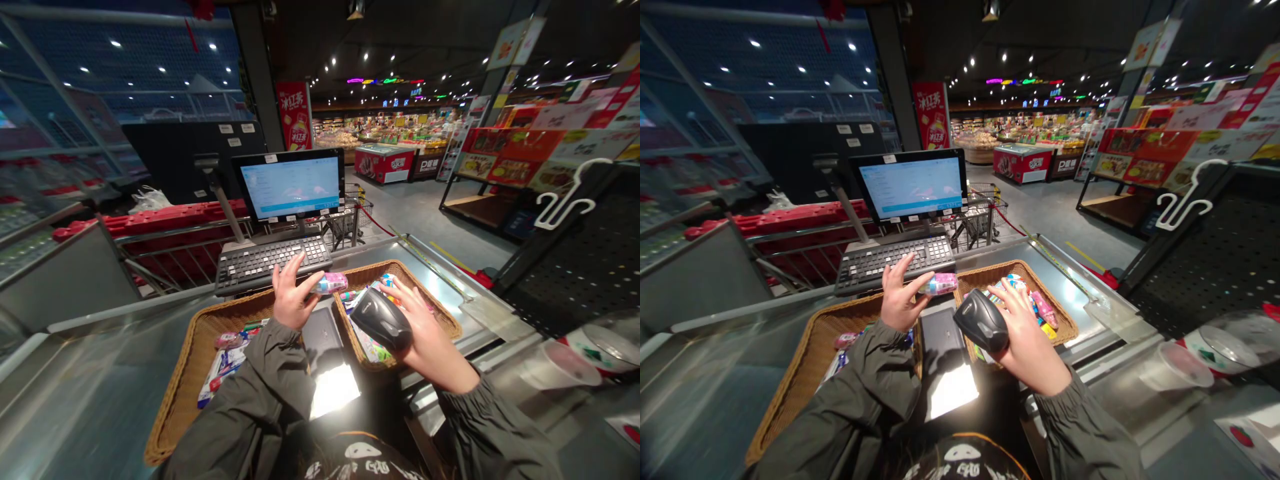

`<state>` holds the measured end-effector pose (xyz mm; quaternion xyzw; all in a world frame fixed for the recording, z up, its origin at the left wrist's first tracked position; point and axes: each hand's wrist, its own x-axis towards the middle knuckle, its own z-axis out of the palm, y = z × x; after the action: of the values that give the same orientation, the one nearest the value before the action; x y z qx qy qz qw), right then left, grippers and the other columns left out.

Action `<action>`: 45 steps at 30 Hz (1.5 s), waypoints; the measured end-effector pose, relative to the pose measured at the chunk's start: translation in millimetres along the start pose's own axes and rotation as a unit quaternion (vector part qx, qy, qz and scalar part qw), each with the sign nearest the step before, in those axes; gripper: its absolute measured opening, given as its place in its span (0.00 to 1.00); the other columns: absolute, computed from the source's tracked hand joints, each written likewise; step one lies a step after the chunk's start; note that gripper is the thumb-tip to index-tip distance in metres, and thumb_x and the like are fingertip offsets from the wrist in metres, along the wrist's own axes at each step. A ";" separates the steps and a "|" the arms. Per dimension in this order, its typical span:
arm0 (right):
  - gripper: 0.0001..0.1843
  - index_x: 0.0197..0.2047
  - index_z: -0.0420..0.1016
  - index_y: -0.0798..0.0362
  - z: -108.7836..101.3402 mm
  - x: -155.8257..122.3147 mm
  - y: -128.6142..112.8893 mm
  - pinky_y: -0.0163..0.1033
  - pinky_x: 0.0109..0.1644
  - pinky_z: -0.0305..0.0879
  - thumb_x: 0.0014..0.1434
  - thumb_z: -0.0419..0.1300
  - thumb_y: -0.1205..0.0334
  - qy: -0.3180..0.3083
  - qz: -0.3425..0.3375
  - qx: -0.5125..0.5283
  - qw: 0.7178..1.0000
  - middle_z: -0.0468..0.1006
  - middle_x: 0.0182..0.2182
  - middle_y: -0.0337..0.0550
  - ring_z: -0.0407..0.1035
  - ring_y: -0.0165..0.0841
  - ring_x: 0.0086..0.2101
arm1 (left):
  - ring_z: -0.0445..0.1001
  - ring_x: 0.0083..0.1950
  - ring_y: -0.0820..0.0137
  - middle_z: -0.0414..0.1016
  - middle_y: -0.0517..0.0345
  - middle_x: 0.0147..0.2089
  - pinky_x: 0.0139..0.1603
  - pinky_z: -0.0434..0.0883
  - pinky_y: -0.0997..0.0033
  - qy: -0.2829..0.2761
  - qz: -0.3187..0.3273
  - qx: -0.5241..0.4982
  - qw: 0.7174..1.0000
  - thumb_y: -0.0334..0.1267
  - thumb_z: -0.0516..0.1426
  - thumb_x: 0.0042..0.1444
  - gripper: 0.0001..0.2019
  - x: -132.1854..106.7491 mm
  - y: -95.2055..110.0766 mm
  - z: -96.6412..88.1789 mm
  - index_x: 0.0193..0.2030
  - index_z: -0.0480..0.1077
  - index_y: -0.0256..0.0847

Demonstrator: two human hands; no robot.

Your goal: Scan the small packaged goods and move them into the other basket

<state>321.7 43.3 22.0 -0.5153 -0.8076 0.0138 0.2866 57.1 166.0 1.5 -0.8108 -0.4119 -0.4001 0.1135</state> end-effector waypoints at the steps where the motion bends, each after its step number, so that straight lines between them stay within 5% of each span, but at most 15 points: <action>1: 0.24 0.58 0.67 0.53 0.7 2.0 -2.7 0.67 0.68 0.44 0.58 0.55 0.65 -0.001 -0.006 -0.001 1.000 0.63 0.64 0.55 0.44 0.51 0.68 | 0.57 0.70 0.53 0.56 0.47 0.71 0.70 0.45 0.41 0.002 0.000 0.004 1.000 0.37 0.61 0.54 0.17 -1.9 -2.5 -3.1 0.52 0.75 0.51; 26: 0.29 0.60 0.65 0.49 28.7 29.1 -40.0 0.66 0.68 0.46 0.55 0.57 0.67 -0.036 -0.071 0.041 0.996 0.61 0.65 0.52 0.44 0.52 0.68 | 0.59 0.69 0.55 0.58 0.49 0.70 0.70 0.45 0.41 -0.004 -0.066 0.051 0.997 0.40 0.61 0.55 0.15 -49.6 -45.4 -57.2 0.50 0.75 0.51; 45: 0.23 0.57 0.68 0.52 62.1 59.1 -85.4 0.72 0.66 0.44 0.57 0.56 0.62 -0.064 -0.145 0.066 0.985 0.63 0.63 0.56 0.45 0.53 0.68 | 0.61 0.68 0.55 0.61 0.46 0.68 0.69 0.43 0.39 -0.044 -0.109 0.124 0.985 0.42 0.62 0.55 0.15 -126.0 -99.1 -113.7 0.50 0.75 0.50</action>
<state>203.6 69.9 23.8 -0.3708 -0.8876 0.0589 0.2667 -124.0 97.8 -32.1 -0.7577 -0.5486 -0.3196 0.1510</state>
